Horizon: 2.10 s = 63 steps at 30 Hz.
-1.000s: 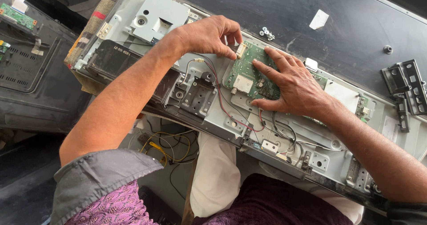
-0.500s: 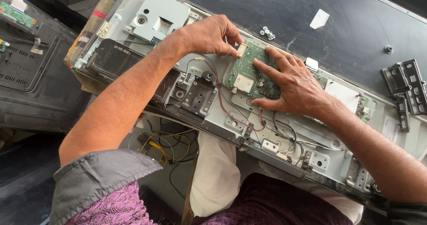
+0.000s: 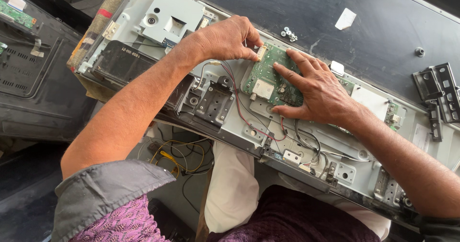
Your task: The person uses a screwdriver to remove screws from a circuit board inside an open television chassis. They then lift the board, disconnect ribbon cables, and reposition the board within the chassis.
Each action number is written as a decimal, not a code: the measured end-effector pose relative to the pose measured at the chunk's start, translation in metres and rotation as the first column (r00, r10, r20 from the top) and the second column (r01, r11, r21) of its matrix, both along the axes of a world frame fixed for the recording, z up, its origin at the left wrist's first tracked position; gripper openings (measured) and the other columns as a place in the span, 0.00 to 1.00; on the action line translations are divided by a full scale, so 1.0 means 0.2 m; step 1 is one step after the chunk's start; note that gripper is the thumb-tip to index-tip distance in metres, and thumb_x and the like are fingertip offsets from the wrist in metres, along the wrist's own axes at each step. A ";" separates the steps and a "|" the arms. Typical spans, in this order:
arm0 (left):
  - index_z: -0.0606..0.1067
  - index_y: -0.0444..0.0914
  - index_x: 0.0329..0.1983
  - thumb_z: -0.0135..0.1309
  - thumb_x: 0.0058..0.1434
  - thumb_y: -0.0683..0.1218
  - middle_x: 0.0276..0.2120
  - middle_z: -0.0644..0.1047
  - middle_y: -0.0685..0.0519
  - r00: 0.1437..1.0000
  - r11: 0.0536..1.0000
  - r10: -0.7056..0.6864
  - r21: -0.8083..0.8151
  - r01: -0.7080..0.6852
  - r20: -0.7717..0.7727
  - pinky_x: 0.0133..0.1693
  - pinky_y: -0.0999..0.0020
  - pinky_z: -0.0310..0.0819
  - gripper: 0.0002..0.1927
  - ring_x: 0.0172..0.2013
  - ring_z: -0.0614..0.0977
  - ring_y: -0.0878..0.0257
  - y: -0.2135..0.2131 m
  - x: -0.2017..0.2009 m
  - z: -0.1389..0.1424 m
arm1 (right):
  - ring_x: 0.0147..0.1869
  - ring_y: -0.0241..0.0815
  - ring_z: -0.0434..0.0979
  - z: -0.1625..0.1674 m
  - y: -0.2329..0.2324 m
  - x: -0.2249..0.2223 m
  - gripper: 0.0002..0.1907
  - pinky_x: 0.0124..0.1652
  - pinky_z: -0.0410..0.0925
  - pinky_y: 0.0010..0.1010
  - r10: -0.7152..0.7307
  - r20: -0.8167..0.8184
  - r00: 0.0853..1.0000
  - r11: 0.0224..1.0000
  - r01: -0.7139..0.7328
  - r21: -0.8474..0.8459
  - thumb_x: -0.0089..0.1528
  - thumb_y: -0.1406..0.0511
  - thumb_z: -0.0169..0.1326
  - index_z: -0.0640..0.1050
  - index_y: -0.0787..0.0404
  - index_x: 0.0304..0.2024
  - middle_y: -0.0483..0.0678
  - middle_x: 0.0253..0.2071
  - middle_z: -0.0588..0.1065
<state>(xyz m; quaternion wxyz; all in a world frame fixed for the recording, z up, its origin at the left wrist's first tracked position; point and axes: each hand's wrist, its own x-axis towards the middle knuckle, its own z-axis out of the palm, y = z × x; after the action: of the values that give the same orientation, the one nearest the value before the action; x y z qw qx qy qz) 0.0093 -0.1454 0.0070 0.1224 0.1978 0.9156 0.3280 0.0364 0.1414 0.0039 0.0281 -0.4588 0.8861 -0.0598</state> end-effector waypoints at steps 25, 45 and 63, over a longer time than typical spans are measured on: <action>0.80 0.32 0.40 0.62 0.60 0.42 0.31 0.83 0.48 0.943 0.908 0.100 0.359 -0.217 0.318 0.29 0.73 0.83 0.08 0.27 0.85 0.66 -0.01 -0.03 -0.03 | 0.75 0.69 0.52 0.00 -0.01 0.01 0.51 0.67 0.55 0.63 0.001 -0.008 1.000 1.000 -0.001 -0.014 0.51 0.32 0.55 0.66 0.45 0.71 0.64 0.73 0.53; 0.82 0.38 0.34 0.62 0.61 0.42 0.33 0.79 0.56 0.982 0.981 -0.073 0.166 0.102 -0.176 0.43 0.70 0.79 0.02 0.36 0.81 0.67 -0.02 0.02 -0.05 | 0.76 0.68 0.52 0.00 -0.01 0.01 0.50 0.67 0.55 0.62 0.004 0.018 1.000 0.999 -0.004 -0.037 0.52 0.32 0.54 0.68 0.48 0.70 0.65 0.74 0.53; 0.82 0.38 0.35 0.59 0.62 0.48 0.36 0.78 0.54 0.897 0.925 -0.300 -0.331 0.189 -0.324 0.45 0.63 0.76 0.09 0.40 0.80 0.59 0.00 0.01 0.05 | 0.76 0.68 0.51 0.03 -0.02 0.03 0.49 0.68 0.54 0.61 0.010 0.006 1.000 0.998 -0.010 -0.062 0.54 0.34 0.54 0.69 0.51 0.70 0.66 0.73 0.54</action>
<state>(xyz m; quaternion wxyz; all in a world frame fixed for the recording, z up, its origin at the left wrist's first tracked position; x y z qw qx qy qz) 0.0118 -0.1451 0.0165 0.0170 0.3503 0.9276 0.1287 0.0416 0.1375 0.0105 0.0172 -0.4638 0.8813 -0.0885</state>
